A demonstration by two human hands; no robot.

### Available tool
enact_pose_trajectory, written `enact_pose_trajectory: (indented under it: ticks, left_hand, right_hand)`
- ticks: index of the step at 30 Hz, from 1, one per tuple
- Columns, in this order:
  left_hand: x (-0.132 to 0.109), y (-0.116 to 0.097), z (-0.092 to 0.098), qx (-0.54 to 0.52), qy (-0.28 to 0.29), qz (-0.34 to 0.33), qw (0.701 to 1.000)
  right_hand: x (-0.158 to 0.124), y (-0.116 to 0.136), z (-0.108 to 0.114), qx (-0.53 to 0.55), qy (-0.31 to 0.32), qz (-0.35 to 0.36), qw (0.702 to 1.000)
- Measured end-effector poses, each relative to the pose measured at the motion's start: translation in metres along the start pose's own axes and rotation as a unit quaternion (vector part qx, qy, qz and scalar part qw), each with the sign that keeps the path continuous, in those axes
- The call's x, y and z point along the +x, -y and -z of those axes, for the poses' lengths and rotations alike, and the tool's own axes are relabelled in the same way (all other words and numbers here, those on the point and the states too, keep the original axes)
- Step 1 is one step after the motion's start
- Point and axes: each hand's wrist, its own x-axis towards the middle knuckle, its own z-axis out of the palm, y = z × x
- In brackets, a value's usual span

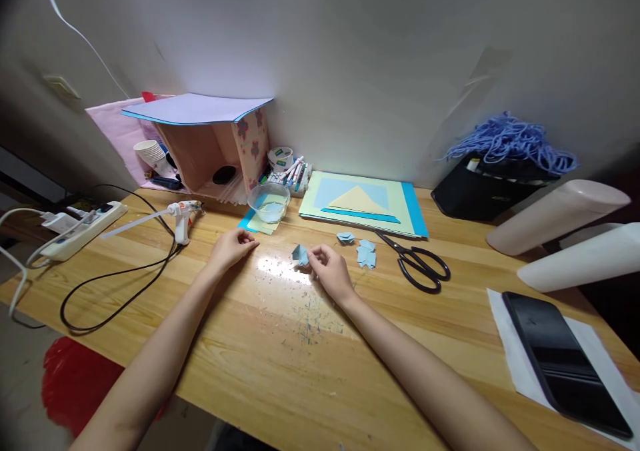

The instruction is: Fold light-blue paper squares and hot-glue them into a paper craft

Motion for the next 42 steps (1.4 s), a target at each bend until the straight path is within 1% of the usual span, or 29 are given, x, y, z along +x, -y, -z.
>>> enact_pose_trajectory:
  ticks: [3, 9, 12, 14, 16, 19, 23, 26, 29, 32, 34, 36, 37, 39, 40, 42]
  left_hand:
    - [0.001, 0.000, -0.003, -0.010, -0.011, -0.023, 1.000]
    - [0.003, -0.003, -0.010, -0.007, -0.001, -0.086, 0.996]
    - [0.003, -0.004, -0.013, -0.012, -0.016, -0.116, 0.993]
    - [0.002, -0.005, -0.013, -0.039, -0.035, -0.130, 0.990]
    - [0.002, -0.007, -0.011, -0.092, -0.066, -0.122, 0.986]
    - [0.002, -0.010, -0.005, -0.186, -0.105, -0.092, 0.973]
    - [0.002, -0.013, 0.000, -0.301, -0.110, -0.068, 0.945]
    - [0.000, -0.015, 0.000, -0.342, -0.103, -0.041, 0.933]
    - [-0.003, -0.018, 0.003, -0.341, -0.121, -0.038, 0.931]
    - [-0.005, -0.026, 0.012, -0.337, -0.147, -0.064, 0.928]
    - [0.000, -0.036, 0.021, -0.347, -0.160, -0.088, 0.920]
    - [0.012, -0.048, 0.030, -0.349, -0.171, -0.116, 0.914]
    - [0.019, -0.054, 0.034, -0.336, -0.178, -0.131, 0.916]
    - [0.037, -0.064, 0.040, -0.257, -0.185, -0.152, 0.936]
    - [0.045, -0.068, 0.042, -0.196, -0.188, -0.149, 0.951]
    - [0.060, -0.071, 0.042, -0.088, -0.173, -0.143, 0.971]
  right_hand:
    - [0.000, -0.001, 0.000, -0.007, 0.001, 0.007, 1.000]
    - [-0.001, -0.001, 0.001, -0.020, 0.000, 0.006, 1.000]
    - [-0.001, -0.001, 0.001, -0.021, -0.001, 0.000, 1.000]
    - [-0.001, -0.001, 0.001, -0.020, -0.002, 0.001, 1.000]
    - [-0.001, -0.002, 0.001, -0.020, -0.001, 0.003, 1.000]
    - [-0.001, -0.002, 0.001, -0.021, -0.001, 0.002, 1.000]
    - [-0.001, -0.001, 0.001, -0.021, -0.004, -0.001, 1.000]
    - [-0.001, -0.001, 0.001, -0.019, -0.003, 0.002, 1.000]
    - [-0.001, -0.001, 0.000, -0.019, -0.001, -0.001, 1.000]
    - [-0.001, -0.001, 0.000, -0.016, -0.002, -0.001, 1.000]
    - [-0.001, 0.000, -0.001, -0.010, 0.001, -0.006, 1.000]
    - [-0.001, 0.000, -0.001, -0.005, 0.009, -0.014, 1.000]
    - [0.000, 0.000, -0.001, -0.005, 0.012, -0.015, 1.000]
    - [0.000, 0.000, -0.002, -0.008, 0.014, -0.011, 1.000]
    - [0.000, 0.000, -0.002, -0.010, 0.013, -0.009, 1.000]
    - [0.000, 0.000, -0.002, -0.010, 0.013, -0.007, 1.000]
